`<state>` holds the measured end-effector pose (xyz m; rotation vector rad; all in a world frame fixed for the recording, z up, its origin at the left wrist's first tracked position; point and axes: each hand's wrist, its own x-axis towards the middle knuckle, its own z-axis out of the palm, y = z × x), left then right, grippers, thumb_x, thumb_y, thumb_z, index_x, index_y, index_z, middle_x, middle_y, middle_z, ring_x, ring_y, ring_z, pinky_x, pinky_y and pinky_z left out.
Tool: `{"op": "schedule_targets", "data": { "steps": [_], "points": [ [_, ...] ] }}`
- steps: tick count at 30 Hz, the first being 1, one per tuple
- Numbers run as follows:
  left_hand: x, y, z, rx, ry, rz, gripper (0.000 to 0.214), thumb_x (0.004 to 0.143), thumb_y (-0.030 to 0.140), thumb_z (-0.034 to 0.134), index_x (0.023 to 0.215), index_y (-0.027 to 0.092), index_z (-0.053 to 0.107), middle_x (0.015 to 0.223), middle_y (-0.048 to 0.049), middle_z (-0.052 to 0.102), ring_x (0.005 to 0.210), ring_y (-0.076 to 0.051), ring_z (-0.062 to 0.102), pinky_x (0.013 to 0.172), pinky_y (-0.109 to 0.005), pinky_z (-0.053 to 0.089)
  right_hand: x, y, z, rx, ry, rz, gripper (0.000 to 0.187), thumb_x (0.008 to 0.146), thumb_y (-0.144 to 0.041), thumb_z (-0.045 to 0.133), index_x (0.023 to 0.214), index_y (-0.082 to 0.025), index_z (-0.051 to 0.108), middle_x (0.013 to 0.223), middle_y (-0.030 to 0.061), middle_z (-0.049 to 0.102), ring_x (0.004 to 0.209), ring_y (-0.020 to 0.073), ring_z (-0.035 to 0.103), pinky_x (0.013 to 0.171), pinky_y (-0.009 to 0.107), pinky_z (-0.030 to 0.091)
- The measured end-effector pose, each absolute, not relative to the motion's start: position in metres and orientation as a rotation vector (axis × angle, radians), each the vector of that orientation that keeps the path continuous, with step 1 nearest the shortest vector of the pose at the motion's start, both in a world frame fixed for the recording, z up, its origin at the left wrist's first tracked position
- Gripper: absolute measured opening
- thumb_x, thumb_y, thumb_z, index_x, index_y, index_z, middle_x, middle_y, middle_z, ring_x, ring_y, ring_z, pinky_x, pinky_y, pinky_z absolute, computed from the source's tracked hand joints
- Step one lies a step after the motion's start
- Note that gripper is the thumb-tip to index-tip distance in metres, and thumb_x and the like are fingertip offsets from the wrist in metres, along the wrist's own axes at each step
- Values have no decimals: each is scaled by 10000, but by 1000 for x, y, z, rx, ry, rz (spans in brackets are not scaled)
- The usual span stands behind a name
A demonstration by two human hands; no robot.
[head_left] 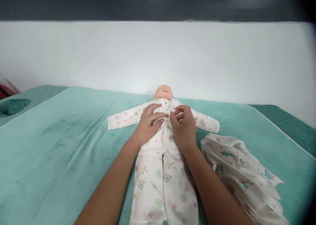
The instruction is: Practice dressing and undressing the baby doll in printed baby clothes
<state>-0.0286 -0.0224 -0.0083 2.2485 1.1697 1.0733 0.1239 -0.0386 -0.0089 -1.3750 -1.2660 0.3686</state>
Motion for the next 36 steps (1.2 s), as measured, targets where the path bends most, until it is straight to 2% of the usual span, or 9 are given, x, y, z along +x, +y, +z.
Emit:
{"op": "schedule_targets", "data": {
  "steps": [3,6,10,14,24,28,36],
  "points": [
    [-30,-23,-8,2302,1137,1068,232,931,285,489,1042,299,692,1433,7,454,1397,-209,296,1174,-422,279,125,-54,-9,-1384,-1401,317,110,861,-315,540,917,-222,526,826,-22,562,606,108,485,624,262,395],
    [-30,-22,-8,2313,1125,1063,201,927,292,503,978,282,697,1434,6,457,1400,-211,290,1170,-426,285,131,-63,-7,-1425,-1654,274,203,868,-378,561,766,-216,491,752,-26,530,636,122,482,614,261,366],
    [-30,-22,-8,2303,1133,1056,202,930,281,498,964,279,697,1429,4,464,1395,-209,297,1165,-434,289,133,-69,-4,-1519,-1879,155,202,812,-363,630,807,-218,490,818,-9,537,684,141,492,588,264,330],
    [-30,-22,-7,2301,1140,1059,188,922,276,511,952,278,696,1423,5,469,1392,-209,301,1165,-432,286,129,-68,-6,-1569,-1866,58,101,836,-279,574,795,-214,510,815,1,544,692,149,494,602,274,324],
    [-29,-24,-5,2276,1161,1052,172,918,282,519,916,287,691,1423,23,474,1397,-214,297,1161,-441,295,152,-66,7,-1289,-1886,584,151,848,-227,528,699,-207,538,686,-35,515,633,121,458,605,259,352],
    [-28,-24,-5,2295,1151,1092,169,899,247,537,885,280,703,1390,14,515,1388,-224,319,1153,-451,312,157,-65,5,-1270,-1836,763,137,862,-239,507,735,-213,553,670,-48,495,620,115,438,584,251,349],
    [-26,-30,-2,2437,1085,1070,201,875,188,532,963,260,698,1362,-4,556,1376,-223,346,1144,-452,333,153,-60,0,-1211,-1835,600,136,882,-201,479,819,-215,600,808,-15,551,744,134,509,682,269,384]
  ]
}}
